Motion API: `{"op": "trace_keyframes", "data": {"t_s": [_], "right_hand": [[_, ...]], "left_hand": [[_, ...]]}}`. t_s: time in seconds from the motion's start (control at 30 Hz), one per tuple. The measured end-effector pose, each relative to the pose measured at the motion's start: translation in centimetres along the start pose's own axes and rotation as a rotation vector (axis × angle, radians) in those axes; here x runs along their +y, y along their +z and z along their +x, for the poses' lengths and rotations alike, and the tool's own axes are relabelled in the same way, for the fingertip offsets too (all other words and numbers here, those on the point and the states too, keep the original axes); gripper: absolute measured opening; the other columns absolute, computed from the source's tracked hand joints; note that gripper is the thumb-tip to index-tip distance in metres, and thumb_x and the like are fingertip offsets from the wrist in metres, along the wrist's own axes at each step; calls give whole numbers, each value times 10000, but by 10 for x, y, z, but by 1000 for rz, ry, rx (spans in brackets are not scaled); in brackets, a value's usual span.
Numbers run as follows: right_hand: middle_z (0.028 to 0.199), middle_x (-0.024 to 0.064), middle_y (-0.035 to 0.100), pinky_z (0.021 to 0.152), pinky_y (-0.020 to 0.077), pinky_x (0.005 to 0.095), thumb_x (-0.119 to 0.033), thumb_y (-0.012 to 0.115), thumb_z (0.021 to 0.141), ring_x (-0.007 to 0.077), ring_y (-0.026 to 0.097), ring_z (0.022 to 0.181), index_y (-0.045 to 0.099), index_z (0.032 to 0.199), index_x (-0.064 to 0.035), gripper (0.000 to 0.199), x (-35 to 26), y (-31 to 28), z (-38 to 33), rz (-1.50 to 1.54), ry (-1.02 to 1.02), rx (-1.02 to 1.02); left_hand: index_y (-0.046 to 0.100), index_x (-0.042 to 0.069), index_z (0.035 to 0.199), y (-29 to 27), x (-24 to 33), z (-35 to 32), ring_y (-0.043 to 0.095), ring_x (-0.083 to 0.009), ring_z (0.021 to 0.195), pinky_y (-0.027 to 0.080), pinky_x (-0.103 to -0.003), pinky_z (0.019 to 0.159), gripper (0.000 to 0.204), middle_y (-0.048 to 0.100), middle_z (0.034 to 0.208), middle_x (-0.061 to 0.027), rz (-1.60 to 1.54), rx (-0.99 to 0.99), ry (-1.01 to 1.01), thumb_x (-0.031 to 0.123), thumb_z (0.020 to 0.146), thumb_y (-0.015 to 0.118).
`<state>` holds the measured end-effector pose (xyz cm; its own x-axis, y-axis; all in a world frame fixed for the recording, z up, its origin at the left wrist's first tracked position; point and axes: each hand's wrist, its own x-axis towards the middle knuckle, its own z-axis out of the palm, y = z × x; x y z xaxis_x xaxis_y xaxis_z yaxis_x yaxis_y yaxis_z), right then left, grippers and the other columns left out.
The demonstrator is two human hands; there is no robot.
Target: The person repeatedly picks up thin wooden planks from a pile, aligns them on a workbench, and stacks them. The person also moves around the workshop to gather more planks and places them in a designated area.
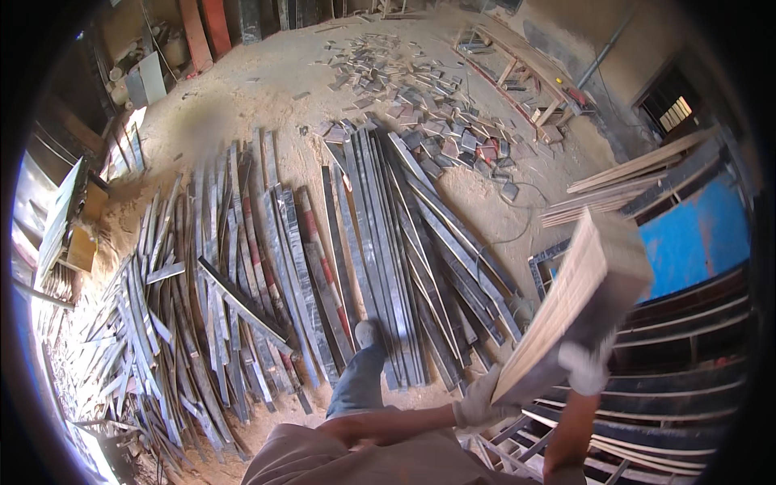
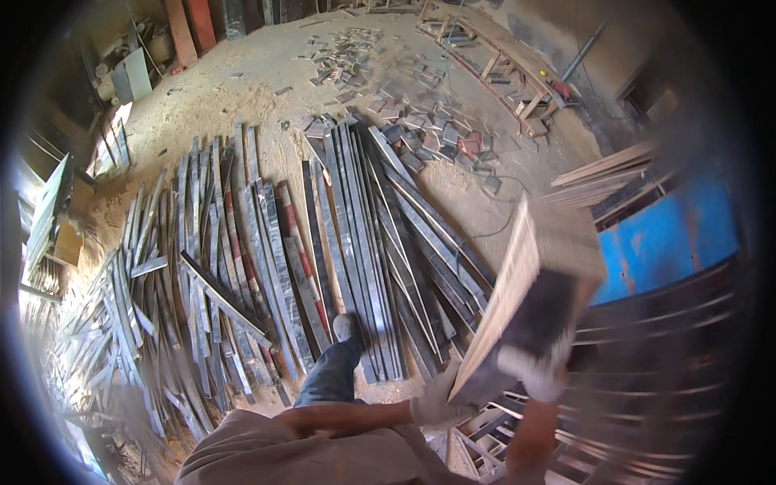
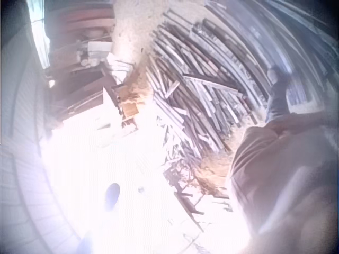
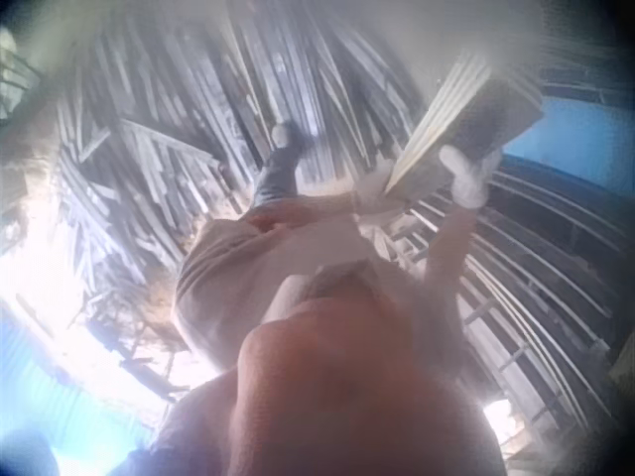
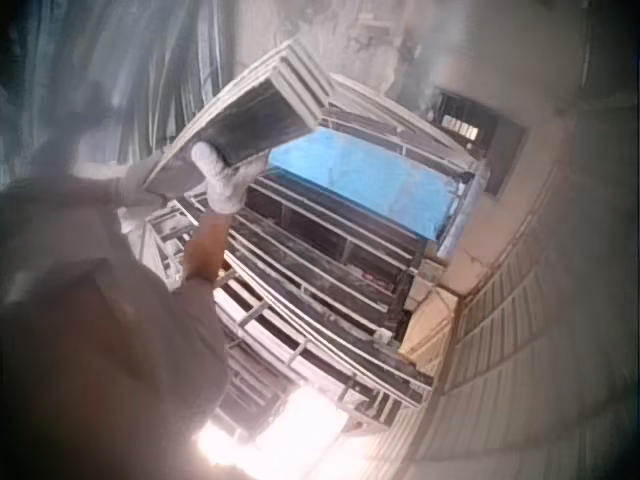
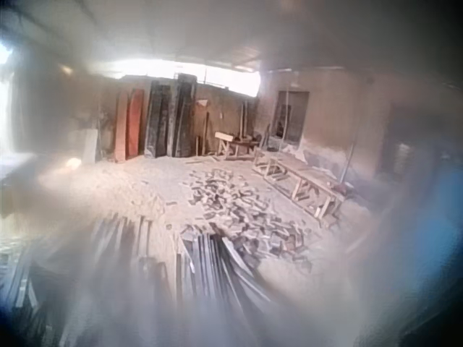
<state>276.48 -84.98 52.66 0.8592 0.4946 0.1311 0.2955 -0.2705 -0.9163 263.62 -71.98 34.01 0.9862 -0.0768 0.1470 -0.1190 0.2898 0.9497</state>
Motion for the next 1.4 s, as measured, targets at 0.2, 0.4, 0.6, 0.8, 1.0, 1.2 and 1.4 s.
{"op": "trace_keyframes", "data": {"t_s": [0.2,0.4,0.6,0.8,1.0,1.2,1.4], "right_hand": [[1608,161,446,1199,362,385,-489,468,1097,265,476,1415,316,1619,36,756,90,79,297,-382,173,161],[1215,187,706,1034,488,453,-280,469,1083,384,657,1168,606,1384,-48,404,166,268,461,-852,17,-102],[1051,206,688,841,533,472,-180,458,1047,358,673,989,670,1165,-53,273,297,438,780,-750,139,-241],[1050,274,699,941,509,459,-287,370,1103,358,679,1000,654,1148,-10,399,206,571,1152,-525,88,-574],[1196,171,733,1006,473,415,-509,317,1139,285,641,1163,610,1321,21,632,213,715,1455,-193,396,-624],[1195,143,711,1004,467,394,-585,414,1102,264,623,1145,646,1269,17,667,218,826,1766,-218,406,-235],[1159,144,709,998,470,374,-620,476,1072,256,624,1130,655,1267,13,686,201,908,2105,-68,430,-132]], "left_hand": [[491,71,1405,-217,113,227,640,-162,1081,536,-362,954,746,665,1192,-47,-578,245,27,304,840,918],[546,74,1436,-520,115,418,621,-152,1152,482,-338,1041,683,668,1273,-12,-662,546,205,300,886,880],[475,50,1523,-825,131,606,583,-194,1241,449,-365,1104,801,621,1375,-58,-417,776,169,397,903,845],[453,52,1533,-1110,236,772,569,-222,1243,451,-375,1105,838,591,1396,-70,-400,1075,78,422,893,848],[520,52,1457,-1398,246,949,612,-205,1155,481,-379,1057,682,641,1301,-56,-395,1138,73,340,924,831],[567,39,1394,-1684,313,1209,628,-196,1102,512,-356,978,588,670,1250,-61,-340,995,-150,306,938,827],[663,39,1266,-1944,281,1489,673,-211,1031,514,-373,957,510,735,1175,-87,-167,810,-206,350,911,856]]}}
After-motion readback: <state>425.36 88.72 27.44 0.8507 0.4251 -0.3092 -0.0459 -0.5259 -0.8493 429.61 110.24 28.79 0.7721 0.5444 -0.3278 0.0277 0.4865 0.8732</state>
